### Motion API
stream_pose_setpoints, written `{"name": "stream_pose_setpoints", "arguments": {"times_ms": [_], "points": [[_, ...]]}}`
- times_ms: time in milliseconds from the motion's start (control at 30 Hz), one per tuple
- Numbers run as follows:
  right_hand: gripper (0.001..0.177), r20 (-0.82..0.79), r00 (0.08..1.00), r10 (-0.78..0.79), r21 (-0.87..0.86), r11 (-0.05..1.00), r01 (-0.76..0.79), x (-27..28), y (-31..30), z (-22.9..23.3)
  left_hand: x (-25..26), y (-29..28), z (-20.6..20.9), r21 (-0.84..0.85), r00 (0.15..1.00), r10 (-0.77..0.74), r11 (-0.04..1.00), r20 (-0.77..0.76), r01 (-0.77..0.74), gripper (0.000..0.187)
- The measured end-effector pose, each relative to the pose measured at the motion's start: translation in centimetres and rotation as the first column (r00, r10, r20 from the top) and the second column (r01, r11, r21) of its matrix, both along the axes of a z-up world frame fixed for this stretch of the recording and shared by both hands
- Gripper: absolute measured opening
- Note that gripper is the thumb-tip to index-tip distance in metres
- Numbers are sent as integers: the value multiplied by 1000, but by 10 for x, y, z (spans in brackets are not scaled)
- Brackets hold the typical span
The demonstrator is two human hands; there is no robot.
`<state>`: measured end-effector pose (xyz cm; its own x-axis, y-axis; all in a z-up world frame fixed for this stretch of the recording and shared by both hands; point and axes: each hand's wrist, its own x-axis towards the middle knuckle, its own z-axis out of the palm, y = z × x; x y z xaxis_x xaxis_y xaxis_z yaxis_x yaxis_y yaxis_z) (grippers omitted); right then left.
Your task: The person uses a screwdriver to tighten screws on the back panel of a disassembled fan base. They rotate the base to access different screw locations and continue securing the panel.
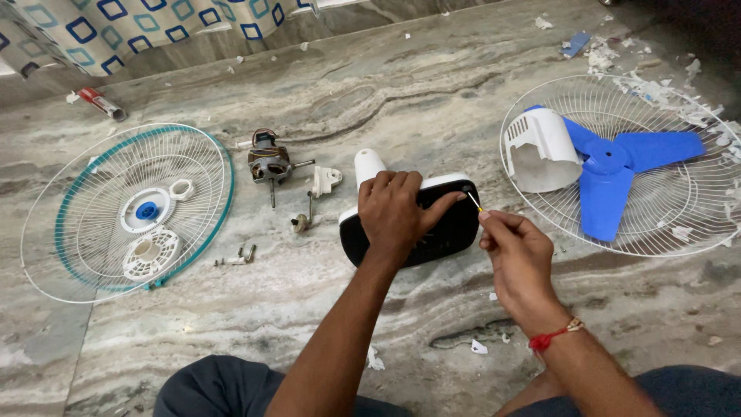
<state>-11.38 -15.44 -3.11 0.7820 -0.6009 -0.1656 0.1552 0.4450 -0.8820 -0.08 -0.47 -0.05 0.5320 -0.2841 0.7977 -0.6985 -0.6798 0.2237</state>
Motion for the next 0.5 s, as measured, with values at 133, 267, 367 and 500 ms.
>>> {"name": "stream_pose_setpoints", "arguments": {"times_ms": [133, 267, 367, 500], "points": [[13, -53, 990, 133, 376, 921, -103, -1, -20, -1, -1, 1, 2, 28, 1000, -4, 1000, -21, 5, 62], [14, -61, 968, 242, 369, 907, -203, -7, -31, 6, -2, 4, 5, 21, 1000, -7, 1000, -3, 7, 62], [16, -81, 960, 270, 300, 925, -235, -15, -40, 18, -4, 5, 6, 28, 1000, 2, 1000, -1, -2, 62], [19, -58, 971, 232, 167, 961, -220, -23, -59, 39, -4, 4, 5, 37, 1000, 16, 999, 7, -16, 63]]}}
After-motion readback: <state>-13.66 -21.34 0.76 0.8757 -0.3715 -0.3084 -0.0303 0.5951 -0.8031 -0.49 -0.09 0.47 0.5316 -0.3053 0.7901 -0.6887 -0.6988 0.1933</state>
